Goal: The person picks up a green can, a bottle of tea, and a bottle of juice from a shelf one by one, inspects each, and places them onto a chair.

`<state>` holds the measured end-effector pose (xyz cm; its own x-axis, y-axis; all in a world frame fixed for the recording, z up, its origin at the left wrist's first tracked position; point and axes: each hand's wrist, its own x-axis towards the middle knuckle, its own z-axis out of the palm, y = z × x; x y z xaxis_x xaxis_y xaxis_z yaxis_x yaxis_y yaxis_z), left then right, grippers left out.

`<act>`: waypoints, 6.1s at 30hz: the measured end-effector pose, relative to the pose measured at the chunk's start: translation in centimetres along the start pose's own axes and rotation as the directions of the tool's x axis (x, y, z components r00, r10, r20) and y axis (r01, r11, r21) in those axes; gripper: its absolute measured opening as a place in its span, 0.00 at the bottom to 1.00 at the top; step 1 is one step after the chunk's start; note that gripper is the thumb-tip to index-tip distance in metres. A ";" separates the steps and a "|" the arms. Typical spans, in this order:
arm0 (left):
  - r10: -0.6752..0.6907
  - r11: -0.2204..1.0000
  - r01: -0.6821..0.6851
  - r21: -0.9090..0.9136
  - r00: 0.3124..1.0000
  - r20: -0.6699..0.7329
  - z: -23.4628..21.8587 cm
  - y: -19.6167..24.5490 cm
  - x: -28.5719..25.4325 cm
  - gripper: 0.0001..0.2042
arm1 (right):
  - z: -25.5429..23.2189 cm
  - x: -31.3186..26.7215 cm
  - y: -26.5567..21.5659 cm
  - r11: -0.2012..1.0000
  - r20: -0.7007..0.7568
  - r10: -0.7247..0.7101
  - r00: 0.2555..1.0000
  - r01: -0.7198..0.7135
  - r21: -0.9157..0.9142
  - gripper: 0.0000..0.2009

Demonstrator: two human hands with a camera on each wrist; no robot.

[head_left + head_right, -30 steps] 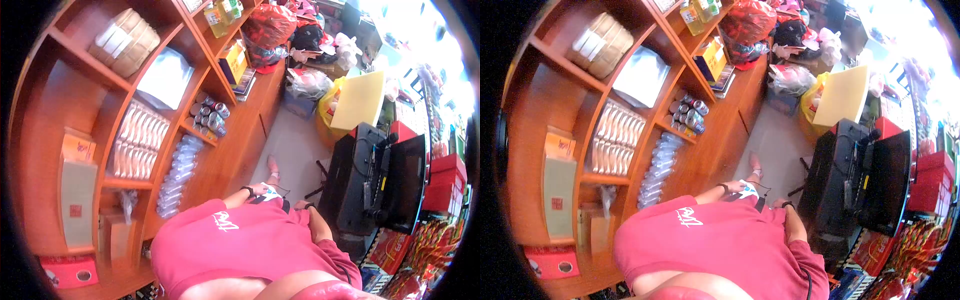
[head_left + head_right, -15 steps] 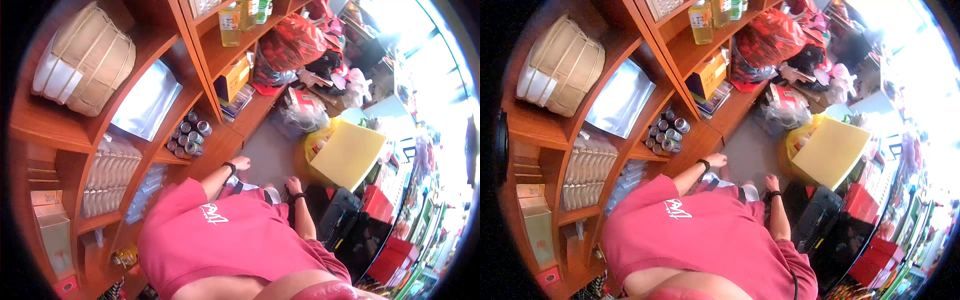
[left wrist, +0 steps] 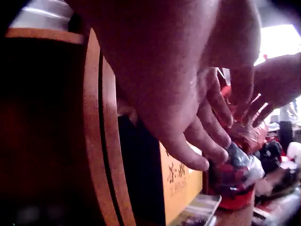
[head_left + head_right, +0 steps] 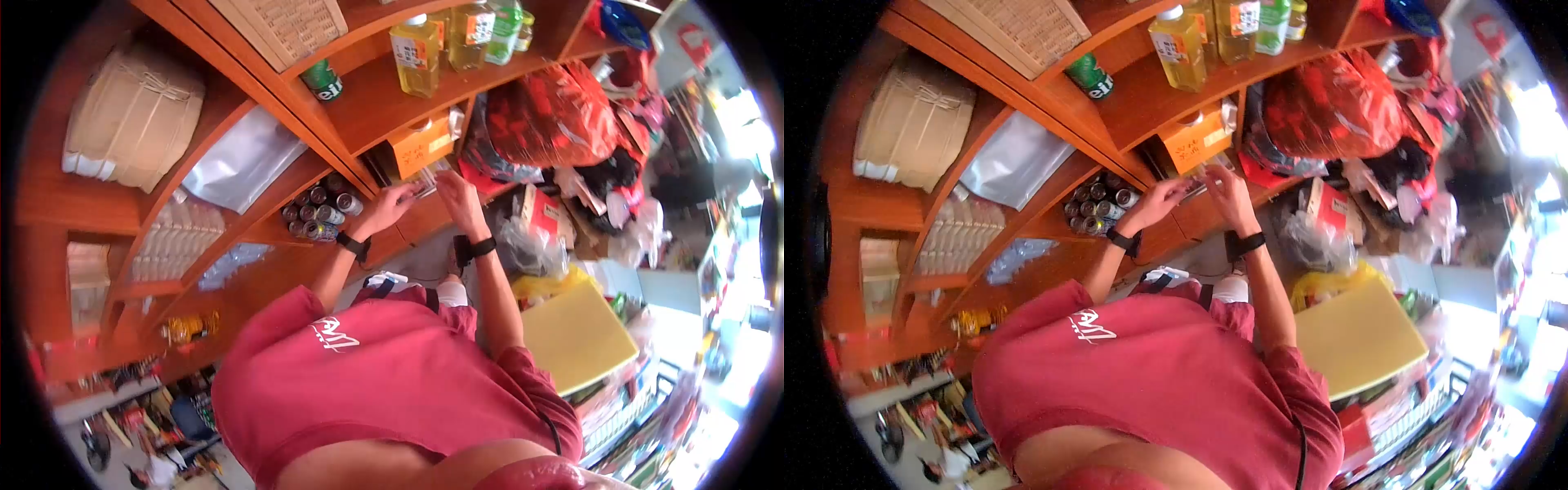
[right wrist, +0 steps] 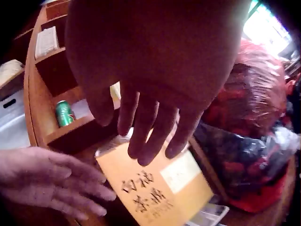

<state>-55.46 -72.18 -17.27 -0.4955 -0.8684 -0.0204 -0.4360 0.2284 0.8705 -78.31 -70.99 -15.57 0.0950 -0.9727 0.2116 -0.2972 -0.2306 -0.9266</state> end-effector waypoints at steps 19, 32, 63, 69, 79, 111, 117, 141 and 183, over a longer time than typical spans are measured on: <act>0.025 0.937 -0.340 -0.083 0.302 -0.953 -11.1 9.6 11.0 0.30 | 7.5 25.5 -11.4 0.844 0.319 -0.356 0.878 0.155 0.514 0.30; 0.047 0.951 -0.307 -0.023 0.218 -0.975 -12.3 7.5 13.6 0.33 | 11.9 30.7 -10.9 0.839 0.460 -0.315 0.830 0.016 0.544 0.22; 0.158 0.987 -0.049 0.151 0.283 -0.946 -8.1 13.2 10.3 0.31 | 7.1 23.3 -11.0 0.686 0.233 -0.421 0.876 0.140 0.714 0.27; 0.228 0.971 -0.017 0.238 0.352 -0.908 -3.9 16.3 7.8 0.35 | 2.1 16.8 -13.7 0.757 0.074 -0.341 0.937 0.227 0.613 0.43; 0.182 0.981 -0.029 0.191 0.471 -0.863 -0.3 24.0 -0.5 0.39 | -1.7 8.7 -17.4 0.748 0.232 -0.232 0.945 0.020 0.664 0.32; 0.193 0.916 0.400 -0.035 -0.514 -0.835 10.7 28.5 -62.8 0.38 | 30.0 -43.5 -41.1 0.730 0.742 -0.663 -0.098 -0.307 0.611 0.35; 0.095 0.904 0.377 -0.202 -0.638 -0.765 5.6 23.7 -70.0 0.36 | 41.4 -47.3 -43.9 0.764 0.792 -0.584 -0.178 -0.450 0.463 0.31; 0.140 0.844 0.469 -0.259 -0.659 -0.739 -21.4 6.6 -96.1 0.38 | 80.3 -50.5 -58.5 0.719 0.712 -0.658 -0.245 -0.485 0.498 0.27; 0.006 0.845 0.299 -0.443 -0.834 -0.552 -30.6 -4.9 -174.4 0.34 | 135.0 -106.5 -85.5 0.671 0.432 -0.739 -0.516 -0.519 0.529 0.31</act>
<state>56.06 64.72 -2.94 0.8255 0.4821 0.2935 -0.1842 -0.2614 0.9475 65.27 55.68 -0.87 0.5811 0.6837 0.4414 0.2540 0.3630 -0.8965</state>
